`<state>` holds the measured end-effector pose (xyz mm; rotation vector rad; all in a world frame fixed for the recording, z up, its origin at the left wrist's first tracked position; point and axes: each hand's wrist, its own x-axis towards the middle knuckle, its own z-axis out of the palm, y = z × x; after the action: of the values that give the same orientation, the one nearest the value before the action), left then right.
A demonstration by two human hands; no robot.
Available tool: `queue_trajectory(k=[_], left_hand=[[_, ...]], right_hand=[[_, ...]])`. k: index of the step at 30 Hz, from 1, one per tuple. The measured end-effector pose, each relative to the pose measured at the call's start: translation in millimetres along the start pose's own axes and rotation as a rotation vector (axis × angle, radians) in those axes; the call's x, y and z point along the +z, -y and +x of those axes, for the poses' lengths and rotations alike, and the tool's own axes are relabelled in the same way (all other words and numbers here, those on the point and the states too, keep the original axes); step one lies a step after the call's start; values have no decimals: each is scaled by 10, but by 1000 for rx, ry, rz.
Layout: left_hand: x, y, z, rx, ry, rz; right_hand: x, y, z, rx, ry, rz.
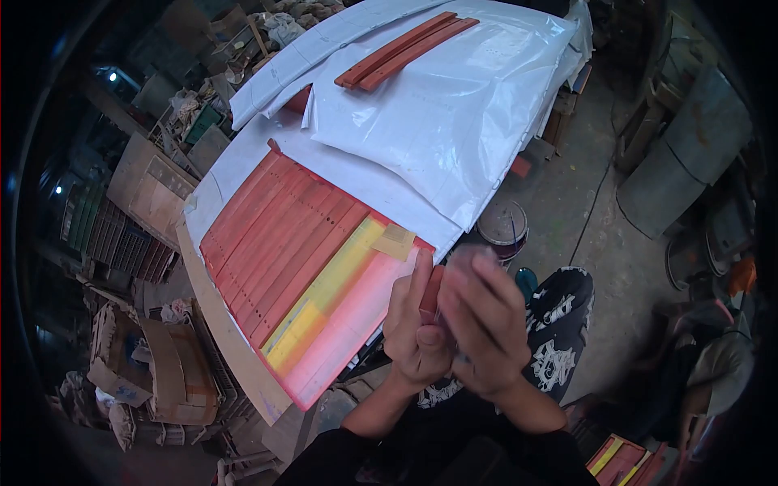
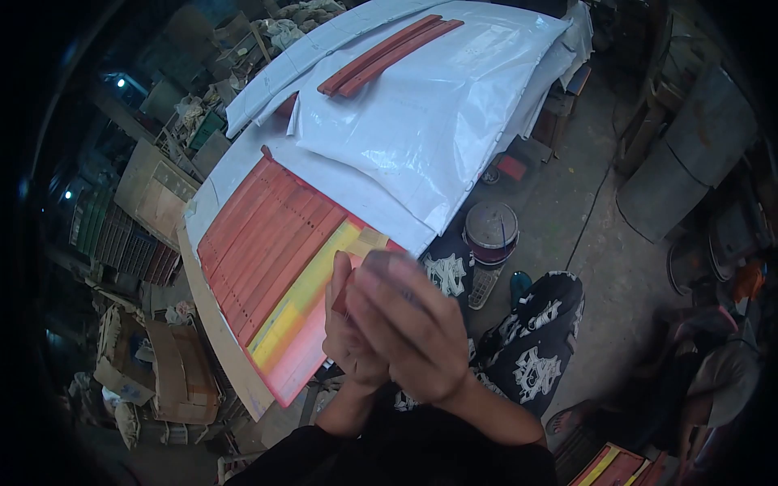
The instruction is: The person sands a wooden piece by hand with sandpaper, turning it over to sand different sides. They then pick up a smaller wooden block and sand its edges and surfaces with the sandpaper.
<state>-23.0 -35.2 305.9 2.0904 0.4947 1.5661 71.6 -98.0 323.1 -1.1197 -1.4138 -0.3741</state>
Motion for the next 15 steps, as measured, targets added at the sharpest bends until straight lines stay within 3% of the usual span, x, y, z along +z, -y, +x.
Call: queue_trajectory(k=[1,2,4,7,11,15], left_hand=[[26,26,30,81,-25,-12],[-23,-42,-30,-75,29,-113],[-86,-52,-132,-121,78,-61],[-45,-43,-31,-53,30,-8],[33,-19,-47,-51,-15,-132],[29,-85,23,-10,-6,-20]], right_hand=[[14,-36,25,33,-13,-21],[29,-77,59,63,-27,-42],[20,-64,47,90,-27,-60],[62,73,29,-51,-111,-65],[-46,-59,162,80,-2,-30],[-188,31,91,-70,102,-14]])
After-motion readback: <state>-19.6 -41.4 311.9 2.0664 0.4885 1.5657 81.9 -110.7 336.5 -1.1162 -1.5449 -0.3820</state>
